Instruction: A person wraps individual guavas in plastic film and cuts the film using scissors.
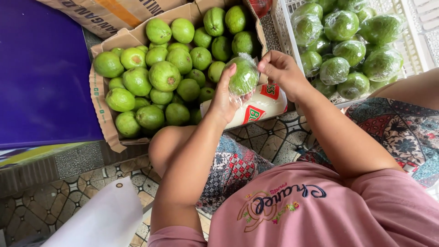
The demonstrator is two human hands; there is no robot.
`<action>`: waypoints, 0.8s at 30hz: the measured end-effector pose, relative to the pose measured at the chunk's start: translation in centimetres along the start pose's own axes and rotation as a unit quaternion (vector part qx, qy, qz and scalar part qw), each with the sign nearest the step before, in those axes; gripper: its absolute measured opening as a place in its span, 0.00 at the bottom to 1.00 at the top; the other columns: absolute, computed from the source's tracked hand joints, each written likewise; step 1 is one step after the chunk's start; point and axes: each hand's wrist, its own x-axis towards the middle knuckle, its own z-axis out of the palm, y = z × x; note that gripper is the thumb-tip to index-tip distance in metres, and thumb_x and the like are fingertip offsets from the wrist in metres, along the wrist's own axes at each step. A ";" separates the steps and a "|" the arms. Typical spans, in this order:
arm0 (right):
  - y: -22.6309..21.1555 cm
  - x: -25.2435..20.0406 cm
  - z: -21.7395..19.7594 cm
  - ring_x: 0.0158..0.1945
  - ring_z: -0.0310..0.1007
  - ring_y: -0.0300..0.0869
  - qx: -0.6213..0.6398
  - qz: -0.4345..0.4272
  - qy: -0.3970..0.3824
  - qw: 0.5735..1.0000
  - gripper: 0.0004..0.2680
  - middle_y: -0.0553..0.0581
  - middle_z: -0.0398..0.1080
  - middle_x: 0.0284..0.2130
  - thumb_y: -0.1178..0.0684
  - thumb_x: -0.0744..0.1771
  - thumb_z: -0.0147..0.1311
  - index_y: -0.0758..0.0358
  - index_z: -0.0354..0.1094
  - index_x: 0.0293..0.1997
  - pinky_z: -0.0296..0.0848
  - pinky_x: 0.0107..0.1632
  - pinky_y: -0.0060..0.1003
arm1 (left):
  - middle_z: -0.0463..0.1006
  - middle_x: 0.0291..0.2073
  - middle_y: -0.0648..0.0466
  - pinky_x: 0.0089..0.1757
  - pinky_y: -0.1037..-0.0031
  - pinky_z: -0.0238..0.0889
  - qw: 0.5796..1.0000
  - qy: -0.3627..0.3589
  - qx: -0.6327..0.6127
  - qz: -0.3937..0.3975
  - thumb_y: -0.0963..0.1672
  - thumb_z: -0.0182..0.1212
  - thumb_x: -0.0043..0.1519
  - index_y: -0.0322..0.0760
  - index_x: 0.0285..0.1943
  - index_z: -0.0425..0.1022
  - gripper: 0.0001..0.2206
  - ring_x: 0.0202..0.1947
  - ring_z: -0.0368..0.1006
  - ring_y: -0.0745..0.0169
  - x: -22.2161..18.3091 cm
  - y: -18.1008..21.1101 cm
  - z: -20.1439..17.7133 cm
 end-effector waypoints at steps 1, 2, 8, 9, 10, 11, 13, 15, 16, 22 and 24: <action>0.0 0.0 0.1 0.29 0.66 0.37 -0.011 -0.004 -0.023 1.000 0.11 0.53 0.64 0.25 0.47 0.69 0.64 0.64 0.69 0.39 0.70 0.29 0.29 | 0.78 0.40 0.43 0.29 0.71 0.70 1.000 -0.009 0.005 0.007 0.58 0.70 0.51 0.45 0.52 0.69 0.27 0.35 0.77 0.48 0.1 0.0 0.0; 0.0 -0.1 0.4 0.29 0.65 0.38 -0.021 -0.006 -0.047 0.999 0.12 0.55 0.64 0.25 0.47 0.69 0.65 0.67 0.69 0.39 0.69 0.28 0.29 | 0.78 0.40 0.44 0.29 0.71 0.70 1.000 -0.014 0.010 0.013 0.58 0.71 0.51 0.46 0.53 0.69 0.27 0.36 0.76 0.50 0.0 -0.1 -0.2; -3.1 0.2 -0.3 0.35 0.64 0.33 -0.019 0.023 -0.103 0.994 0.04 0.48 0.66 0.33 0.58 0.73 0.50 0.59 0.65 0.39 0.69 0.42 0.28 | 0.77 0.41 0.49 0.25 0.77 0.59 0.995 -0.081 -0.043 0.040 0.52 0.58 0.61 0.46 0.57 0.69 0.18 0.29 0.72 0.61 -0.2 -0.8 -0.9; -3.1 0.5 -0.4 0.35 0.64 0.33 -0.019 0.022 -0.103 0.994 0.04 0.48 0.66 0.33 0.58 0.73 0.50 0.59 0.65 0.39 0.69 0.42 0.28 | 0.77 0.41 0.49 0.25 0.77 0.59 0.995 -0.081 -0.042 0.040 0.52 0.58 0.61 0.46 0.57 0.69 0.18 0.29 0.72 0.61 -0.3 -0.7 -0.7; -3.2 0.7 -0.5 0.33 0.59 0.32 -0.059 0.018 -0.084 0.995 0.04 0.47 0.63 0.32 0.57 0.73 0.50 0.59 0.64 0.40 0.63 0.39 0.26 | 0.77 0.41 0.49 0.26 0.76 0.60 0.995 -0.081 -0.041 0.034 0.53 0.59 0.60 0.43 0.58 0.69 0.20 0.29 0.72 0.62 -0.5 -0.6 -0.6; -3.3 0.9 -0.6 0.31 0.55 0.31 -0.098 0.015 -0.066 0.993 0.04 0.46 0.60 0.31 0.57 0.74 0.49 0.59 0.62 0.42 0.58 0.36 0.24 | 0.77 0.40 0.49 0.27 0.75 0.61 0.996 -0.081 -0.039 0.028 0.53 0.59 0.60 0.41 0.58 0.69 0.22 0.29 0.72 0.62 -0.7 -0.5 -0.4; -1.8 1.1 0.1 0.30 0.56 0.34 -0.179 -0.054 0.027 0.982 0.05 0.48 0.59 0.29 0.57 0.74 0.50 0.61 0.61 0.42 0.60 0.35 0.29 | 0.77 0.40 0.47 0.27 0.75 0.65 0.998 -0.053 -0.030 0.014 0.56 0.60 0.55 0.36 0.60 0.69 0.29 0.29 0.73 0.59 -0.6 -0.2 -0.5; -2.9 0.4 1.8 0.29 0.56 0.37 -0.256 -0.123 0.117 0.952 0.06 0.50 0.58 0.27 0.58 0.75 0.50 0.63 0.59 0.42 0.62 0.33 0.34 | 0.76 0.41 0.44 0.26 0.75 0.69 0.999 -0.024 -0.022 0.000 0.59 0.61 0.50 0.32 0.61 0.68 0.36 0.29 0.75 0.56 -0.8 0.1 -0.4; -4.8 -0.4 3.1 0.43 0.60 0.47 -0.278 -0.227 0.122 0.925 0.06 0.59 0.61 0.39 0.59 0.71 0.53 0.67 0.58 0.46 0.63 0.47 0.42 | 0.77 0.46 0.46 0.33 0.73 0.68 0.999 -0.010 -0.033 -0.001 0.58 0.60 0.52 0.36 0.63 0.69 0.34 0.36 0.75 0.58 -1.0 0.2 -0.3; -6.0 -2.2 7.3 0.64 0.62 0.61 -0.424 -0.425 -0.028 0.799 0.22 0.68 0.64 0.60 0.35 0.70 0.48 0.69 0.66 0.58 0.58 0.67 0.56 | 0.73 0.60 0.50 0.40 0.72 0.74 0.994 -0.097 -0.007 0.055 0.56 0.56 0.62 0.49 0.68 0.67 0.25 0.53 0.74 0.57 0.9 -1.2 -2.1; -4.3 -1.2 6.6 0.63 0.64 0.62 -0.447 -0.450 -0.055 0.771 0.24 0.68 0.65 0.60 0.35 0.69 0.52 0.71 0.66 0.60 0.61 0.67 0.57 | 0.74 0.56 0.49 0.38 0.72 0.75 0.996 -0.083 -0.014 0.038 0.57 0.55 0.61 0.45 0.67 0.66 0.27 0.49 0.75 0.57 0.1 -0.4 -1.5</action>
